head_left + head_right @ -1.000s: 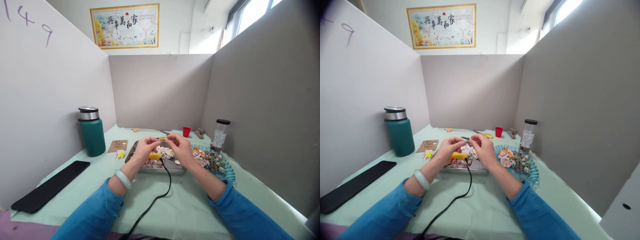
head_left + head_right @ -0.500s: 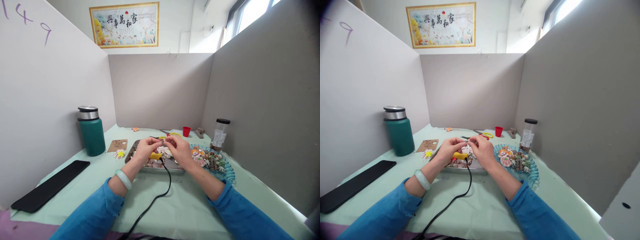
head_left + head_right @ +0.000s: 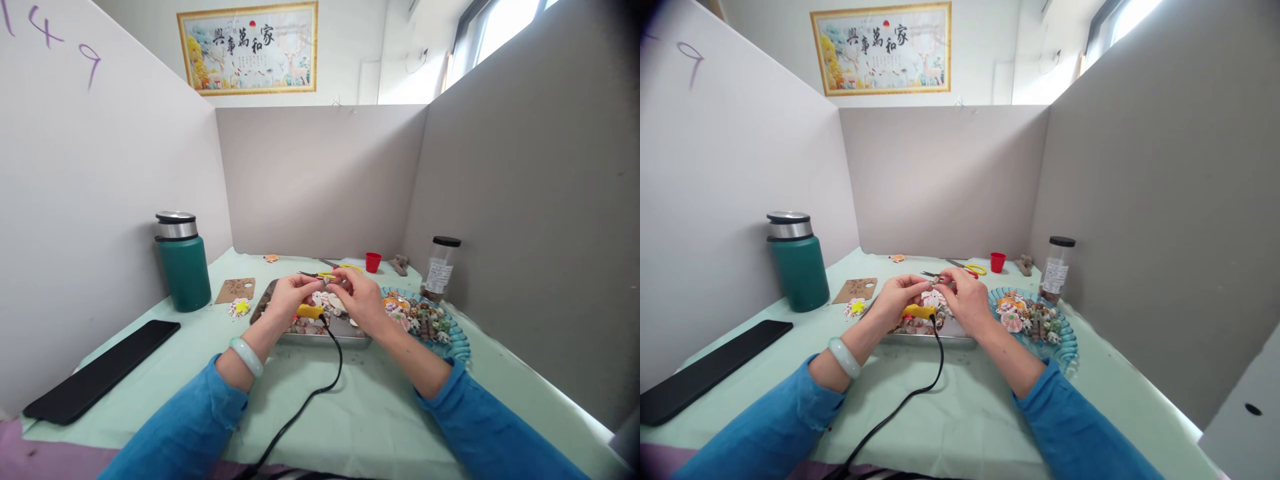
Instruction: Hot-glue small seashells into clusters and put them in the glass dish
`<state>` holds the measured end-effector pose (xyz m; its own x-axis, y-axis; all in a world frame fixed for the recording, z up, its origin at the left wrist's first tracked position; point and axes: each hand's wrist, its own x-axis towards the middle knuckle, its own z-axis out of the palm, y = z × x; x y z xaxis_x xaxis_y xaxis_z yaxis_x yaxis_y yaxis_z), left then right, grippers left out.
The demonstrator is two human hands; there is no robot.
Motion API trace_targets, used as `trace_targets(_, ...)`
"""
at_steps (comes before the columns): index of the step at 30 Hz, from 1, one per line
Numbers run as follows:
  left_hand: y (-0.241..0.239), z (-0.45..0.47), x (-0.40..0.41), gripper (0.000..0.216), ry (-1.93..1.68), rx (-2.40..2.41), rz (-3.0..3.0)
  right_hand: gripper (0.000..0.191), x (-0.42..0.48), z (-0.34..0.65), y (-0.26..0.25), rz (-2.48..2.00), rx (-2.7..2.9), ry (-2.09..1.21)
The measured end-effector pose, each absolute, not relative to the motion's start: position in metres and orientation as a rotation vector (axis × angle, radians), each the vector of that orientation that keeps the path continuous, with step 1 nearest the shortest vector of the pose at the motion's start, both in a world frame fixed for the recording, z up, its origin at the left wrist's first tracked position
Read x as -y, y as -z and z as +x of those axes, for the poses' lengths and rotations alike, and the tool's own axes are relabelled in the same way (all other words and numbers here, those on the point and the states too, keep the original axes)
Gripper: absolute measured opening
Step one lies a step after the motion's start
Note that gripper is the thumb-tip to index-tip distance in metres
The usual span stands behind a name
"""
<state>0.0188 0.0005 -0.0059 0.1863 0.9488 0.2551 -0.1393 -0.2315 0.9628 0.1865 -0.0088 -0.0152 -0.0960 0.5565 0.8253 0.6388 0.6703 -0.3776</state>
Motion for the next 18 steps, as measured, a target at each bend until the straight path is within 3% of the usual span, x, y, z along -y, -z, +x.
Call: trace_targets(18,0.0093,0.0161,-0.0073,0.025,-1.261,-0.759,1.379,0.018,0.0127,0.1874,0.0101,-0.915,1.888,0.18)
